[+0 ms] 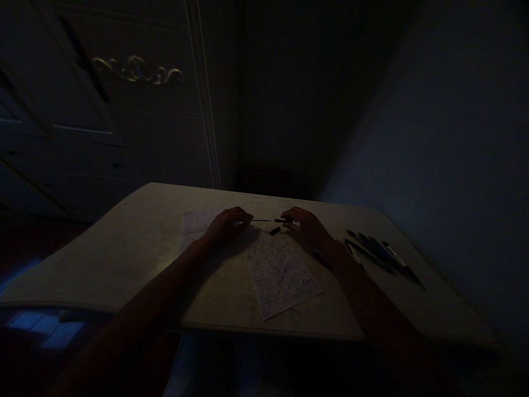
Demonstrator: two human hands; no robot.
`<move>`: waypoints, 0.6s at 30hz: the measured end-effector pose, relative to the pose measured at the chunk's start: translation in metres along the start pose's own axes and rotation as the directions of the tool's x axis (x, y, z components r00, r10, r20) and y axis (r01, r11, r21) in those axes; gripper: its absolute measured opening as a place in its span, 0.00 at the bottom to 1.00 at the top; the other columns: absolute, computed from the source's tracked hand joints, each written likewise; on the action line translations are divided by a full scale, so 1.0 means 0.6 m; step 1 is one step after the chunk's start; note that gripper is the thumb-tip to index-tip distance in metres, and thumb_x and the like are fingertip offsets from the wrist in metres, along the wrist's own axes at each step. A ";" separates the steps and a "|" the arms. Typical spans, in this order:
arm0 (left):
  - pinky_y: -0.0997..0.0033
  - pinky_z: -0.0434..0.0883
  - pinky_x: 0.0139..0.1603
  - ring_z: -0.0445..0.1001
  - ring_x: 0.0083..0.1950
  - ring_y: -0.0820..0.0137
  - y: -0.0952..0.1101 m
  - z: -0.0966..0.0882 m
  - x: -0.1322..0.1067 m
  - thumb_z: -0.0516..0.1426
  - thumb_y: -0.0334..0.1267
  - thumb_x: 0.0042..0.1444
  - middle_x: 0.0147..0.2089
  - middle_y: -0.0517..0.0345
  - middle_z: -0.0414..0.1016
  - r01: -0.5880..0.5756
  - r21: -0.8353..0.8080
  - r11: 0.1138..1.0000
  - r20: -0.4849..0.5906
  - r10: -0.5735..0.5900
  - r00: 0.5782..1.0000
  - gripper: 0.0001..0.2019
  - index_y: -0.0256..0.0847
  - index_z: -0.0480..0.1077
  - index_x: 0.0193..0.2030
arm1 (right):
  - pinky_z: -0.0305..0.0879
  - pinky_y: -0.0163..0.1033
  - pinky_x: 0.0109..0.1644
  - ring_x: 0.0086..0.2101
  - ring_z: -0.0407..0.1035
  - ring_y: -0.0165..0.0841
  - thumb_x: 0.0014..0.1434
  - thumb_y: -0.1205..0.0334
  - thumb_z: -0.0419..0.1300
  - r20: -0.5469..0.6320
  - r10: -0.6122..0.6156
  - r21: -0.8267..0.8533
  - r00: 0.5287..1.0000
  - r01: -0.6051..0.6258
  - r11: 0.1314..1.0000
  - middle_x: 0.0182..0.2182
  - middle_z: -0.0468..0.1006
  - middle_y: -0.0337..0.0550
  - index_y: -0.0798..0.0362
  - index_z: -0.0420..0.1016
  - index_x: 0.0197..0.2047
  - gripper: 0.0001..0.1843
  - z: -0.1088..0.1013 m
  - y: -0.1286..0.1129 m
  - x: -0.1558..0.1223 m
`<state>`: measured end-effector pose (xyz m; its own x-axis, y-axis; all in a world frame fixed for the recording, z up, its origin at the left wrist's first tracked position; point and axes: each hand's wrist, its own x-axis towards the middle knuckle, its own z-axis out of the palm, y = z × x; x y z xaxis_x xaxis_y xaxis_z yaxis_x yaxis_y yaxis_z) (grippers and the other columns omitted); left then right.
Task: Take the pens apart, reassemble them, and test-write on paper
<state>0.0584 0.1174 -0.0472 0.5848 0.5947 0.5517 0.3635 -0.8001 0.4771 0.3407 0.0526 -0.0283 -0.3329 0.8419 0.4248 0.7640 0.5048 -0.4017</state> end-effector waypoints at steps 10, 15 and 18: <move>0.63 0.75 0.43 0.79 0.40 0.66 0.001 -0.002 0.000 0.57 0.35 0.61 0.42 0.50 0.80 0.009 0.007 1.000 0.020 -0.009 1.000 0.10 0.43 0.79 0.45 | 0.69 0.43 0.45 0.38 0.73 0.36 0.59 0.71 0.62 -0.040 -0.069 0.032 0.997 0.070 0.997 0.39 0.78 0.47 0.52 0.77 0.45 0.11 0.007 -0.002 0.000; 0.65 0.75 0.42 0.79 0.40 0.66 0.000 -0.001 -0.001 0.57 0.36 0.62 0.41 0.51 0.80 0.002 0.006 1.000 0.014 -0.002 1.000 0.10 0.44 0.80 0.44 | 0.69 0.43 0.46 0.40 0.73 0.37 0.59 0.70 0.62 -0.028 -0.086 0.044 0.996 0.087 0.995 0.40 0.79 0.48 0.52 0.78 0.47 0.12 0.006 -0.005 0.000; 0.65 0.75 0.42 0.79 0.40 0.65 0.001 -0.001 -0.002 0.56 0.36 0.62 0.41 0.51 0.80 -0.005 0.002 1.000 0.009 0.005 1.000 0.10 0.43 0.80 0.45 | 0.70 0.44 0.46 0.41 0.73 0.38 0.60 0.69 0.62 -0.013 -0.089 0.051 0.996 0.090 0.995 0.41 0.79 0.48 0.51 0.78 0.48 0.12 0.006 -0.008 0.000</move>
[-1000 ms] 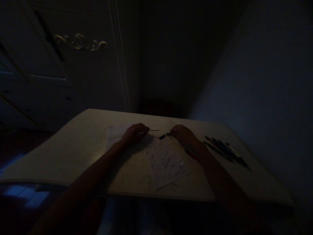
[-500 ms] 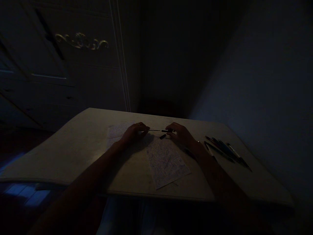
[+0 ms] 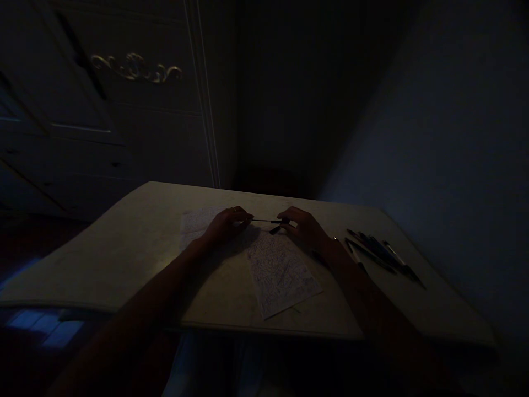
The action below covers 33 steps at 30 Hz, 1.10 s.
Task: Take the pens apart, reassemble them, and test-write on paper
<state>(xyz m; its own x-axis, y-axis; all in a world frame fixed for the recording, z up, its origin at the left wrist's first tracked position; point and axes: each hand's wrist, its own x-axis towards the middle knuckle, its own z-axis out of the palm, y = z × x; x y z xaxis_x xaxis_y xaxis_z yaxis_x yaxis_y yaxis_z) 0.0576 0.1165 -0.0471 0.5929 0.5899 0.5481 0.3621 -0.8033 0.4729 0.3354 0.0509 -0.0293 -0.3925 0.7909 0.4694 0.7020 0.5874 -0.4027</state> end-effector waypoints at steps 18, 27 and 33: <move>0.67 0.73 0.42 0.79 0.40 0.67 0.015 0.012 -0.001 0.58 0.34 0.60 0.43 0.52 0.81 -0.048 0.005 0.999 0.059 0.047 0.997 0.10 0.45 0.80 0.45 | 0.69 0.42 0.44 0.38 0.73 0.37 0.61 0.68 0.63 -0.009 -0.100 0.048 0.995 0.101 0.994 0.39 0.79 0.47 0.52 0.78 0.45 0.09 0.029 -0.024 0.006; 0.65 0.72 0.46 0.79 0.40 0.65 0.015 0.023 -0.002 0.60 0.34 0.57 0.42 0.53 0.81 0.034 -0.116 0.993 0.081 -0.025 0.996 0.16 0.44 0.78 0.52 | 0.68 0.39 0.40 0.35 0.73 0.34 0.61 0.68 0.61 -0.065 -0.053 0.124 0.996 0.061 0.990 0.35 0.78 0.45 0.52 0.81 0.42 0.08 0.033 -0.040 0.008; 0.65 0.73 0.45 0.79 0.41 0.65 0.025 0.023 -0.002 0.60 0.35 0.58 0.43 0.52 0.81 0.051 -0.153 0.987 0.038 -0.046 0.998 0.11 0.43 0.78 0.48 | 0.69 0.41 0.42 0.36 0.74 0.34 0.61 0.66 0.62 -0.096 0.020 0.202 0.995 0.000 0.979 0.35 0.80 0.45 0.51 0.82 0.40 0.07 0.036 -0.047 0.009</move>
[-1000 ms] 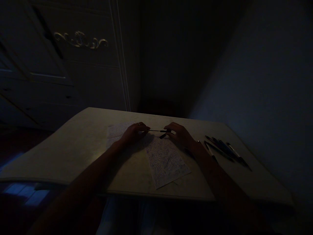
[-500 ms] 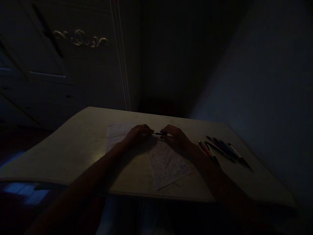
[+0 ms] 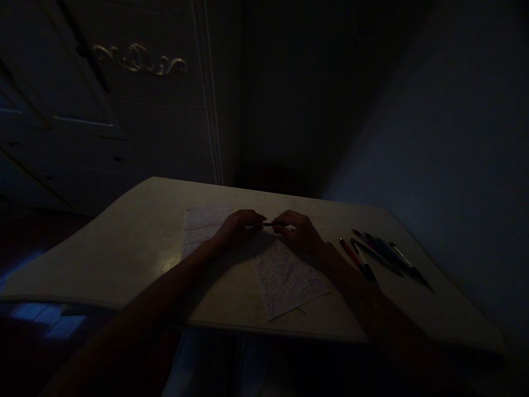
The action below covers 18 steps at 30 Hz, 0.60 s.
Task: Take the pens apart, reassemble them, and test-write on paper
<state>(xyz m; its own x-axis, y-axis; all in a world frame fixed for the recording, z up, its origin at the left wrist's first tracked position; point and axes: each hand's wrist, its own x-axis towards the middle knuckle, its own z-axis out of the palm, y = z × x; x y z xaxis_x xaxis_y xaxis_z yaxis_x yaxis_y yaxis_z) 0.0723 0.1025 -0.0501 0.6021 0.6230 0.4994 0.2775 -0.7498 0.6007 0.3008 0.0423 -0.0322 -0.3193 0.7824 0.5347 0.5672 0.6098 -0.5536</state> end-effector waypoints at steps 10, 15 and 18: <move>0.64 0.72 0.47 0.79 0.41 0.67 0.007 -0.006 0.001 0.61 0.35 0.60 0.41 0.54 0.82 -0.123 0.152 0.981 -0.067 0.135 0.989 0.09 0.43 0.77 0.47 | 0.67 0.41 0.43 0.35 0.74 0.35 0.63 0.61 0.60 0.015 0.149 0.027 0.989 -0.150 0.988 0.34 0.81 0.45 0.52 0.81 0.37 0.08 0.006 -0.019 0.004; 0.64 0.71 0.45 0.79 0.42 0.66 0.012 -0.005 0.003 0.59 0.35 0.62 0.40 0.53 0.82 -0.175 0.268 0.947 -0.081 0.204 0.976 0.09 0.42 0.77 0.48 | 0.66 0.40 0.41 0.33 0.74 0.35 0.64 0.56 0.58 0.032 0.224 0.089 0.974 -0.226 0.970 0.32 0.81 0.44 0.53 0.80 0.36 0.12 0.012 -0.017 0.005; 0.61 0.69 0.50 0.79 0.43 0.65 0.023 -0.009 0.005 0.60 0.35 0.62 0.41 0.53 0.82 -0.177 0.315 0.932 -0.091 0.215 0.972 0.11 0.43 0.76 0.51 | 0.66 0.39 0.38 0.31 0.73 0.35 0.64 0.53 0.57 0.016 0.297 0.160 0.955 -0.296 0.942 0.31 0.81 0.44 0.53 0.80 0.37 0.15 0.015 -0.021 0.004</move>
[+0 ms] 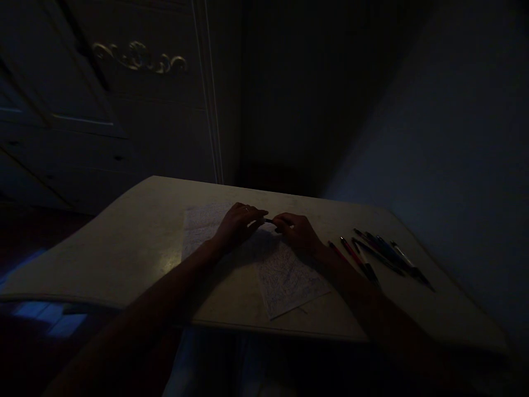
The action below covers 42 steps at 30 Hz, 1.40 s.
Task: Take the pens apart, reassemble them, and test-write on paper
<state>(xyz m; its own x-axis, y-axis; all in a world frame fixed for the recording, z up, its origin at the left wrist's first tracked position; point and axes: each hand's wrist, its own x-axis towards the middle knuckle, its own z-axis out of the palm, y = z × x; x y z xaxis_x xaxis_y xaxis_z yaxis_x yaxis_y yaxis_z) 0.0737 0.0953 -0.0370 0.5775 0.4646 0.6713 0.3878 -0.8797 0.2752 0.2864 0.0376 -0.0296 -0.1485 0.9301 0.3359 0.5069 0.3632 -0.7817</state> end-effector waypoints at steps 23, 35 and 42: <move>0.72 0.68 0.29 0.75 0.33 0.70 0.002 -0.012 0.019 0.68 0.49 0.49 0.38 0.48 0.79 0.573 -0.793 0.209 0.325 -0.649 0.687 0.18 0.36 0.76 0.37 | 0.67 0.40 0.40 0.33 0.72 0.35 0.61 0.55 0.60 -0.226 -0.051 -0.057 0.973 0.039 0.998 0.33 0.80 0.44 0.54 0.78 0.37 0.11 -0.022 0.012 0.005; 0.75 0.66 0.25 0.73 0.30 0.73 -0.006 -0.013 0.023 0.67 0.49 0.50 0.38 0.51 0.75 0.581 -0.809 -0.084 0.468 -0.690 0.552 0.19 0.36 0.72 0.39 | 0.66 0.39 0.37 0.29 0.70 0.33 0.62 0.52 0.59 -0.240 -0.037 -0.024 0.970 0.032 0.999 0.27 0.77 0.40 0.54 0.78 0.35 0.14 -0.027 0.017 0.006; 0.78 0.60 0.23 0.65 0.24 0.79 -0.008 -0.010 0.017 0.70 0.46 0.45 0.28 0.60 0.69 0.620 -0.785 0.006 0.468 -0.650 0.599 0.18 0.36 0.70 0.32 | 0.68 0.42 0.43 0.35 0.73 0.37 0.63 0.53 0.59 -0.203 -0.157 -0.143 0.967 0.129 0.981 0.34 0.81 0.45 0.51 0.79 0.36 0.12 -0.026 0.018 0.004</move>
<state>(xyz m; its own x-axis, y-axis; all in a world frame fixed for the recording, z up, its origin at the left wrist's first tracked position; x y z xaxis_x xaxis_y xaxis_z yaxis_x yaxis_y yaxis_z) 0.0738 0.1035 -0.0272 0.4298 0.8975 -0.0990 -0.2040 0.2034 0.9576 0.3047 0.0431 -0.0293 -0.0505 0.8311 0.5538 0.5996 0.4687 -0.6487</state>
